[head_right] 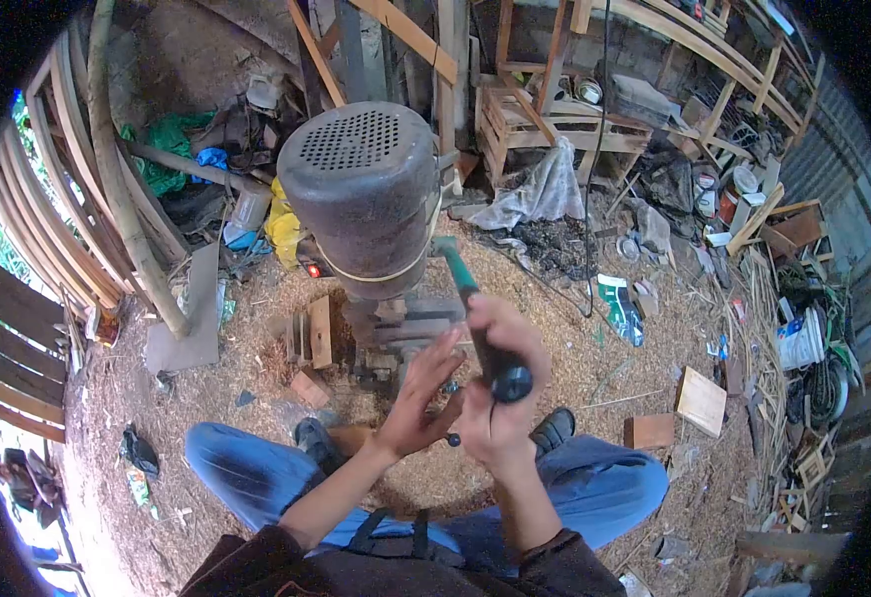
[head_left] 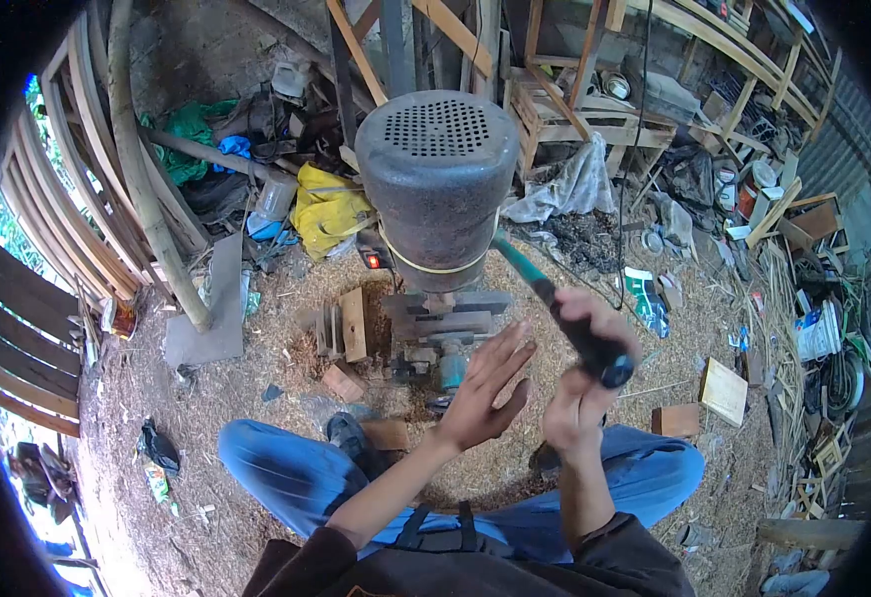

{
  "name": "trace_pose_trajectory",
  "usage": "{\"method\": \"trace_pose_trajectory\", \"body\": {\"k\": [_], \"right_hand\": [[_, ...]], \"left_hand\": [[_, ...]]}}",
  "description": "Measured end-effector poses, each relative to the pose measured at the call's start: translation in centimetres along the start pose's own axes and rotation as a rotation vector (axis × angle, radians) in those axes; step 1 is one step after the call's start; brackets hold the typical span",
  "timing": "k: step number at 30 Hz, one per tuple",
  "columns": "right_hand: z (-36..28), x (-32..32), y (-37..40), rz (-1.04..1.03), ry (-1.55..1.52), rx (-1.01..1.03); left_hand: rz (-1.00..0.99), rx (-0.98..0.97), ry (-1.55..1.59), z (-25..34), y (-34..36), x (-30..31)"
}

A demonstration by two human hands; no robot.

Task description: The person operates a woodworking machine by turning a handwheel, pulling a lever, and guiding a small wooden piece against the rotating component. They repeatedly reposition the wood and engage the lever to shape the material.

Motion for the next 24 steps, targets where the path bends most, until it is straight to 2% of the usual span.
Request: {"method": "trace_pose_trajectory", "body": {"k": [1, 2, 4, 6, 8, 11, 13, 14, 18, 20, 24], "right_hand": [[0.0, -0.3, -1.2, -0.013, -0.011, -0.032], [-0.1, -0.4, -2.7, -0.039, 0.117, -0.146], [1.0, -0.7, -6.5, -0.098, 0.241, -0.152], [1.7, -1.9, -9.5, -0.119, 0.214, -0.177], [3.6, -2.3, -11.6, -0.119, 0.315, -0.118], [4.8, -2.7, -12.7, -0.140, 0.234, -0.146], [7.0, -1.9, -11.2, -0.193, 0.306, -0.221], [7.6, -1.6, -9.8, -0.195, 0.303, -0.224], [11.4, 1.9, 0.7, 0.018, 0.293, -0.535], [14.4, 4.4, 8.4, 0.040, 0.539, -0.686], [18.0, 5.9, 25.5, -0.271, 0.740, -0.882]], "left_hand": [[-0.013, 0.016, -0.002, -0.5, 0.5, 0.2], [-0.028, 0.034, -0.002, -1.0, 1.0, 0.3], [-0.034, 0.064, 0.007, -1.6, 1.8, 0.6], [-0.035, 0.088, 0.011, -2.4, 2.4, 1.0], [-0.100, 0.251, -0.051, -4.2, 3.4, 0.9], [-0.110, 0.263, -0.104, -5.7, 4.6, 1.5], [-0.131, 0.305, -0.102, -6.7, 5.6, 1.8], [-0.149, 0.351, -0.095, -7.3, 6.2, 1.9], [-0.201, 0.471, -0.090, -9.6, 9.3, 2.6], [-0.218, 0.456, -0.115, -11.2, 11.0, 2.8], [-0.340, 0.475, -0.111, -14.3, 14.8, 2.2]]}}
Point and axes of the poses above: each hand's wrist, its own y-axis away from the middle knuckle, its own x-axis out of the back of the hand, z = x × y, the point moved 6 cm from there along -y, towards the middle knuckle, and after that the axes turned 7 degrees about y, right-handed, at the moved point
